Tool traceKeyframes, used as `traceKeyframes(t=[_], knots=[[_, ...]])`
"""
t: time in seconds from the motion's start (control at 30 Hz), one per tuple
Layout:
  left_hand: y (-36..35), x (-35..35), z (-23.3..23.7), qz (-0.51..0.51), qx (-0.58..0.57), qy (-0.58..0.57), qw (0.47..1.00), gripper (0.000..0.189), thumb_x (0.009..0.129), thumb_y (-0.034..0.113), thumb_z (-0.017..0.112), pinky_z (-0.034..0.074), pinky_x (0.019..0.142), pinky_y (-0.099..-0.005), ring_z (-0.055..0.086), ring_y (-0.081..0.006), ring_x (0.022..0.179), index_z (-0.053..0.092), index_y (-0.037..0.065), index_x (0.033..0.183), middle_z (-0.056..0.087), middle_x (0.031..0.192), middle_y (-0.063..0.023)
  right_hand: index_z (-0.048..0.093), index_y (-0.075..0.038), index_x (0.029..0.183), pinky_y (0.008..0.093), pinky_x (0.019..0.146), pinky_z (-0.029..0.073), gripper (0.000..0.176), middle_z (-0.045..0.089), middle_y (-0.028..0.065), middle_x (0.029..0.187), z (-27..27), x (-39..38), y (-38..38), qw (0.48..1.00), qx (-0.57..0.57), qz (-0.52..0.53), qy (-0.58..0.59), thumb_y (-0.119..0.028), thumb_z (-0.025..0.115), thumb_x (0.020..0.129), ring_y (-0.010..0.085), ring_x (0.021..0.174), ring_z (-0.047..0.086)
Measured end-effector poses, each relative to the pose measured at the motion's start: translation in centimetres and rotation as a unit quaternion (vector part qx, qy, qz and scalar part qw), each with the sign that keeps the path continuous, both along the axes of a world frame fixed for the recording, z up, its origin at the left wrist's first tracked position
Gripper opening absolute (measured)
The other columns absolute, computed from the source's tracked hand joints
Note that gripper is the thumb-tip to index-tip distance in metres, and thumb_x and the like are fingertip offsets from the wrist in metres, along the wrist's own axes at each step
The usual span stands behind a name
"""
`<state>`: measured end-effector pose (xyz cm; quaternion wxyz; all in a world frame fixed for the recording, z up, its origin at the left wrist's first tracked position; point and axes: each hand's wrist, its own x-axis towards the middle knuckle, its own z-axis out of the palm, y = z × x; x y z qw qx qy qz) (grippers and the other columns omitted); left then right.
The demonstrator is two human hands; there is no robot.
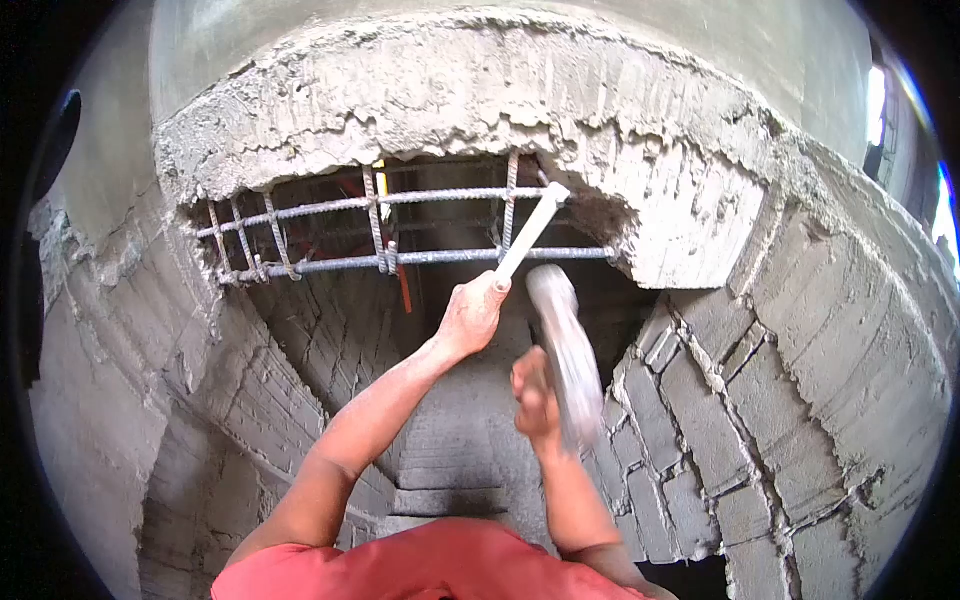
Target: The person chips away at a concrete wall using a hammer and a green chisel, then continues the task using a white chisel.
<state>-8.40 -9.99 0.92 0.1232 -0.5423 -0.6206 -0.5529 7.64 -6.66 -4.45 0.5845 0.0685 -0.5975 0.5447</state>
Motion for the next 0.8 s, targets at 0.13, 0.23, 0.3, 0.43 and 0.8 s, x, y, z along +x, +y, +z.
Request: traceKeyframes(t=[0.13,0.23,0.3,0.43,0.8], knots=[[-0.2,-1.6,-0.2,-0.004,-0.003,0.013,1.000,0.052,0.106,0.043,0.038,0.041,0.059,-0.0465,0.044,-0.0464,0.065,0.052,-0.001,0.084,0.048,0.068,-0.0234,0.040,-0.011,0.077,0.0248,0.046,0.039,0.063,0.046,0.0040,0.068,1.7,-1.2,1.1,0.975,0.024,0.134,0.177,-0.061,0.078,0.075,0.0126,0.056,0.044],[-0.9,-0.7,0.7,-0.012,-0.016,-0.013,1.000,0.054,0.106,0.045,0.038,0.040,0.058,-0.0467,0.045,-0.0478,0.064,0.052,-0.002,0.083,0.047,0.068,-0.0241,0.050,-0.004,0.080,0.0265,0.044,0.037,0.037,0.048,0.0023,0.062,4.1,-1.5,4.0,0.987,-0.023,-0.061,-0.144,-0.034,0.045,0.101,0.0107,0.049,0.046],[-1.0,-0.7,0.5,-0.029,-0.009,-0.033,0.999,0.053,0.105,0.045,0.040,0.040,0.057,-0.0463,0.046,-0.0482,0.065,0.052,-0.002,0.082,0.048,0.068,-0.0238,0.050,-0.003,0.087,0.0254,0.045,0.039,0.056,0.049,0.0021,0.063,5.3,-0.5,3.6,0.983,-0.008,-0.073,-0.168,-0.058,0.046,0.099,0.0106,0.050,0.049],[-0.9,-0.7,0.0,-0.021,0.012,-0.022,0.999,0.054,0.104,0.049,0.042,0.043,0.058,-0.0510,0.057,-0.0504,0.072,0.055,0.001,0.083,0.056,0.069,-0.0256,0.046,-0.005,0.089,0.0258,0.048,0.042,0.064,0.046,0.0036,0.068,7.0,1.8,-0.5,0.996,0.063,-0.026,0.066,-0.069,0.053,0.091,0.0134,0.052,0.046],[0.2,1.3,0.9,-0.072,0.011,-0.102,0.992,0.063,0.104,0.054,0.033,0.041,0.060,-0.0446,0.045,-0.0377,0.061,0.050,-0.002,0.081,0.047,0.066,-0.0209,0.045,-0.008,0.088,0.0278,0.044,0.040,0.053,0.045,0.0022,0.064,6.6,0.5,4.2,0.988,0.088,-0.124,-0.028,-0.060,0.049,0.097,0.0137,0.048,0.046]])
